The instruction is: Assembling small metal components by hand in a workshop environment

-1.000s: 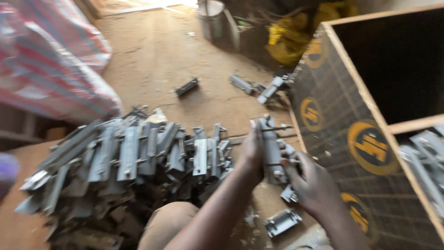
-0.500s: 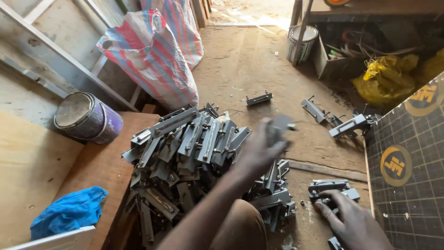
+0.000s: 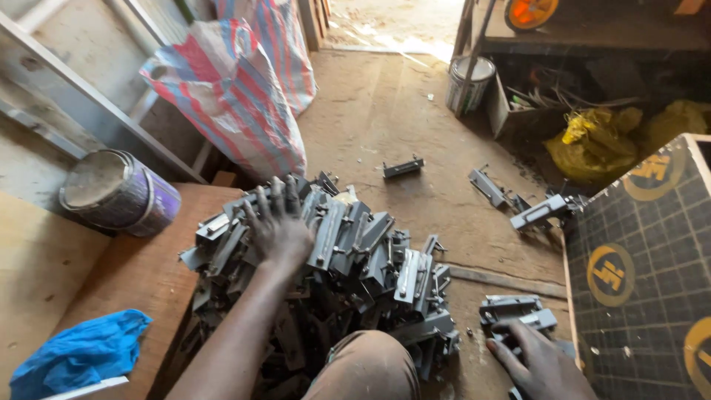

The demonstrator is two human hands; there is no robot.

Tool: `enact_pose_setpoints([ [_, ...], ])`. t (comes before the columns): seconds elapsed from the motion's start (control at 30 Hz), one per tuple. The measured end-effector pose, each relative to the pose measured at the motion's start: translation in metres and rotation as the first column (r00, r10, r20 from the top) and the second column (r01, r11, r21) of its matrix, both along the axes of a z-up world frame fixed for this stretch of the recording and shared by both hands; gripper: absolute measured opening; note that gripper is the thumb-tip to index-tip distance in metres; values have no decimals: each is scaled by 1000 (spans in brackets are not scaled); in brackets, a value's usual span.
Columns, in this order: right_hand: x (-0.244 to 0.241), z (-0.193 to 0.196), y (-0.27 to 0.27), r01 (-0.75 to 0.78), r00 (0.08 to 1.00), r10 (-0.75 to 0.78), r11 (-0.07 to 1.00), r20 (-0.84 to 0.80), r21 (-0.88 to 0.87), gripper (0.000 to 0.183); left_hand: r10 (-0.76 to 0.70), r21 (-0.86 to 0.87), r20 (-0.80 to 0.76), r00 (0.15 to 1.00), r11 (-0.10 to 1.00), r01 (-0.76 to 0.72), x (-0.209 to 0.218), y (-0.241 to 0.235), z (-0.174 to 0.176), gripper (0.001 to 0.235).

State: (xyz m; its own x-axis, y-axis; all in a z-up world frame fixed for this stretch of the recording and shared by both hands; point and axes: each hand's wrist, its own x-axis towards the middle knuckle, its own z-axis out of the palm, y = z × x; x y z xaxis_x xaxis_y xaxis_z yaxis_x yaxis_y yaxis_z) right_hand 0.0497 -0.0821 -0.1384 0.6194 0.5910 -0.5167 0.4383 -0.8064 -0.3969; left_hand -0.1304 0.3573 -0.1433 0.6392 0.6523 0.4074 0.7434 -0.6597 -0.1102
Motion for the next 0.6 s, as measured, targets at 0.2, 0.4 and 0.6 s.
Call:
enact_pose_setpoints([
  [0.2,-14,28,9,19,1000,-21,996,-18,-91,37,47,-29,-91,995,998,-50,1,-6,12,98],
  [0.4,-8,-13,-9,-69,992,48,980,119,185,37,-18,169,11,1000,986,15,2,-13,5,107],
  [0.6,-15,86,4,104,989,-118,982,84,157,39,58,-216,88,994,976,-38,16,-22,33,99],
])
